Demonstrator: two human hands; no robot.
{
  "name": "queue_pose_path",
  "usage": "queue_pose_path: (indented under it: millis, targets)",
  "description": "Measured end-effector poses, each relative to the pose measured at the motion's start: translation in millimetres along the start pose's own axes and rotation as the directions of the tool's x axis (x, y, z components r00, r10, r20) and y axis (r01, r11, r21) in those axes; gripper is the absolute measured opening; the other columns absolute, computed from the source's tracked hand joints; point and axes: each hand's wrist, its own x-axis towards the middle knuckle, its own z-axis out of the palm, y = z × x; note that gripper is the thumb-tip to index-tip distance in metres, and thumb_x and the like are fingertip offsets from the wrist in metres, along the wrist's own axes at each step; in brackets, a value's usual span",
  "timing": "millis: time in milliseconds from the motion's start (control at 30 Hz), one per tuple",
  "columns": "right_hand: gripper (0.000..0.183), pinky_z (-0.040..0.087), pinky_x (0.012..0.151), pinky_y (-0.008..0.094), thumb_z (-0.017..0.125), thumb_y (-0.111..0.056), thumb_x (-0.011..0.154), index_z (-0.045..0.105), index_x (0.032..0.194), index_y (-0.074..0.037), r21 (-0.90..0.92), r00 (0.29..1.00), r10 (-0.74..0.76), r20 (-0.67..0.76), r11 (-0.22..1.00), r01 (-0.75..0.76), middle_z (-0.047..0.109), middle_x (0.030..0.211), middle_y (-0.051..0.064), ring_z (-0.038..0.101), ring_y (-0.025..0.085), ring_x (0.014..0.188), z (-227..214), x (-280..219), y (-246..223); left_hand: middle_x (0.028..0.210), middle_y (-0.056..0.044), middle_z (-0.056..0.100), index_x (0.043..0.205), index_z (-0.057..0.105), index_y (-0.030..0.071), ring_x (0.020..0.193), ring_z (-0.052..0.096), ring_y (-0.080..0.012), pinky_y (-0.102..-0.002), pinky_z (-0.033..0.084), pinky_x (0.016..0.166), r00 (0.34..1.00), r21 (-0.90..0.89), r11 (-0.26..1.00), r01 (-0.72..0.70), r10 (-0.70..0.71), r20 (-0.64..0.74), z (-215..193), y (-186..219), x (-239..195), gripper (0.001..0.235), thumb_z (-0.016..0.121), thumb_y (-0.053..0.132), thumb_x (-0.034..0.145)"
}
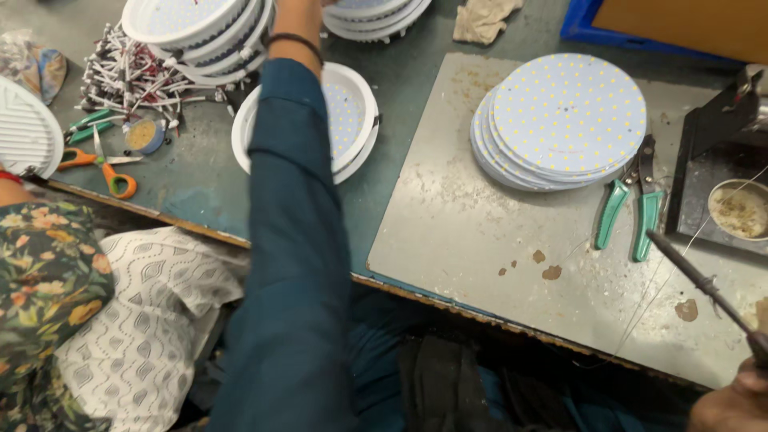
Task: The person uses a soldering iron to attach wires to LED modules inside white circular housings. They repeatedly solder connections, move completed units aside, and continue working on additional modules.
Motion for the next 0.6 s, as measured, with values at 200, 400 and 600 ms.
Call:
queue_pose_path:
  millis: [200,400,600]
  targets:
    - [0.044,0.05,0.062,0.024,0.065,-0.04,0.115,0.053,0.127,0.0,-0.04,1.0,-0.008,0.023,0.999,0.008,0.061,0.095,0.014,0.059,0.018,0.071,-8.6,6.2,-8.6,0.088,-0.02,0.072,0.096,0.073,0.0,0.082,0.067,-0.0298,-0.043,0.052,0.076,0.991,-0.024,0.992,-0.126,0.127,0.034,33.3,62.9,22.8,0.061,0.072,0.06,0.082]
    - [0.049,0.049,0.062,0.023,0.067,-0.044,0.115,0.054,0.133,-0.001,-0.052,0.999,-0.001,0.037,0.999,0.002,0.062,0.096,0.014,0.061,0.018,0.073,-6.9,-16.6,-22.8,0.09,-0.018,0.074,0.095,0.075,0.003,0.085,0.07,-0.0294,-0.042,0.054,0.077,0.947,-0.029,0.948,-0.316,0.317,0.047,82.5,121.5,54.8,0.071,0.068,0.071,0.075]
    - [0.048,0.05,0.063,0.026,0.067,-0.045,0.115,0.051,0.137,-0.006,-0.151,0.992,-0.029,0.12,0.987,0.047,0.062,0.108,0.017,0.061,0.02,0.079,11.1,-32.3,-46.5,0.092,-0.016,0.075,0.094,0.078,0.006,0.088,0.073,-0.0289,-0.041,0.056,0.079,0.853,-0.117,0.848,-0.517,0.522,0.009,92.8,225.4,26.1,0.081,0.064,0.082,0.068]
